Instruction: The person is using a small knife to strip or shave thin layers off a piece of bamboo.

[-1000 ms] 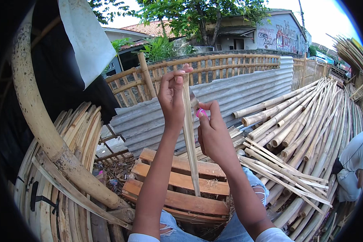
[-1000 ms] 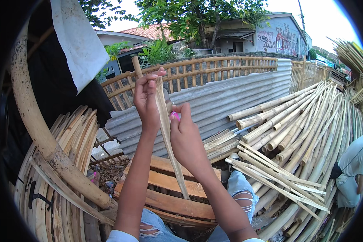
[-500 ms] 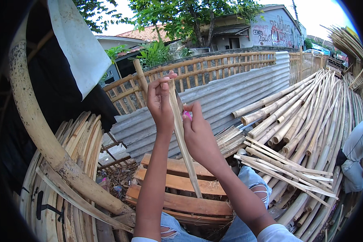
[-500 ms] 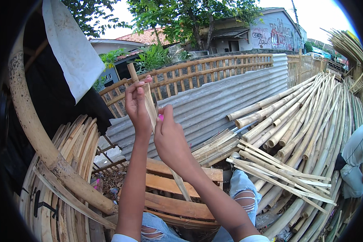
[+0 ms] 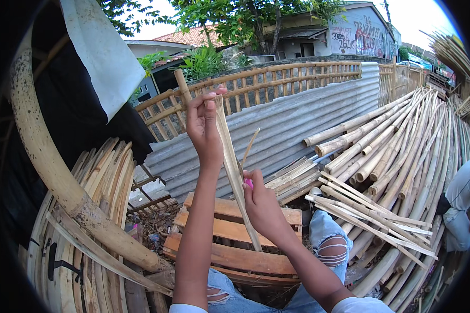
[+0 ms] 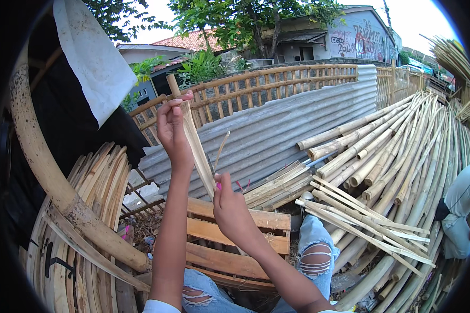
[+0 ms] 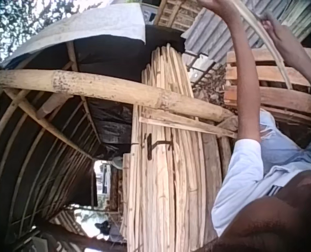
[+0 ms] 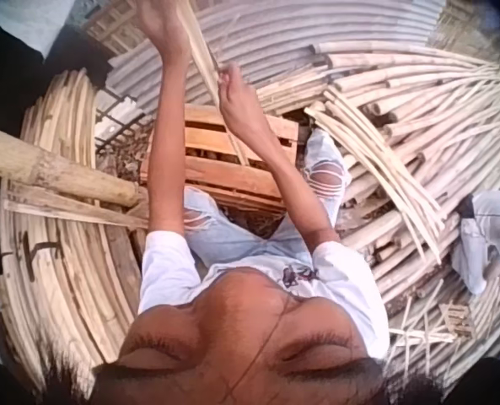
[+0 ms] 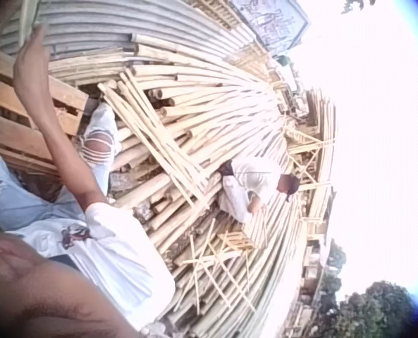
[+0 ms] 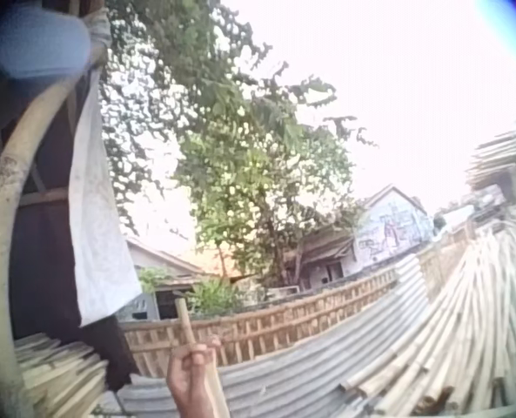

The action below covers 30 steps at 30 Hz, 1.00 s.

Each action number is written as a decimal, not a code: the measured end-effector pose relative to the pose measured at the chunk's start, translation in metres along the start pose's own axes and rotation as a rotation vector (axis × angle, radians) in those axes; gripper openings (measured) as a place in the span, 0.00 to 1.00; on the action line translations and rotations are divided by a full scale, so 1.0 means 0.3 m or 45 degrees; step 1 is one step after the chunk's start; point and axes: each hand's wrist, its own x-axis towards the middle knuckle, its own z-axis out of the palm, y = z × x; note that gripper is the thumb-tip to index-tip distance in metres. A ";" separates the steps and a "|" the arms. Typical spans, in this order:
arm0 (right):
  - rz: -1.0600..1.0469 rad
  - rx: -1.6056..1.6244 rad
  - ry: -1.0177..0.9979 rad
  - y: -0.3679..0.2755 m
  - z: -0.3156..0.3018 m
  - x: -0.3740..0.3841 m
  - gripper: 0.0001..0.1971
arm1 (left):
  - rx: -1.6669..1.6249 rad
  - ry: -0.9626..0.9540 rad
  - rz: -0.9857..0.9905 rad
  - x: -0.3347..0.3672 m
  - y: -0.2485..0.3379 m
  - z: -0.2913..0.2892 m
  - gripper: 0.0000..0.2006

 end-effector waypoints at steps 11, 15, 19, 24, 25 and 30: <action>-0.092 -0.216 0.014 0.049 0.059 -0.042 0.14 | 0.008 0.021 0.020 0.004 -0.016 -0.034 0.07; -0.118 -0.095 -0.040 -0.021 0.007 0.015 0.10 | 0.051 0.015 0.024 0.015 -0.015 -0.037 0.07; -0.268 0.020 0.170 -0.171 -0.080 0.115 0.08 | -0.013 0.004 0.016 0.003 -0.015 -0.001 0.07; -0.215 0.000 0.199 -0.272 -0.135 0.157 0.10 | -0.045 -0.005 0.035 -0.006 -0.011 0.061 0.07; -0.211 -0.003 0.194 -0.249 -0.112 0.153 0.10 | -0.044 0.000 0.030 -0.009 -0.020 0.054 0.07; -0.007 -0.027 0.045 -0.054 -0.001 -0.005 0.10 | 0.016 0.007 0.010 0.006 -0.014 0.025 0.07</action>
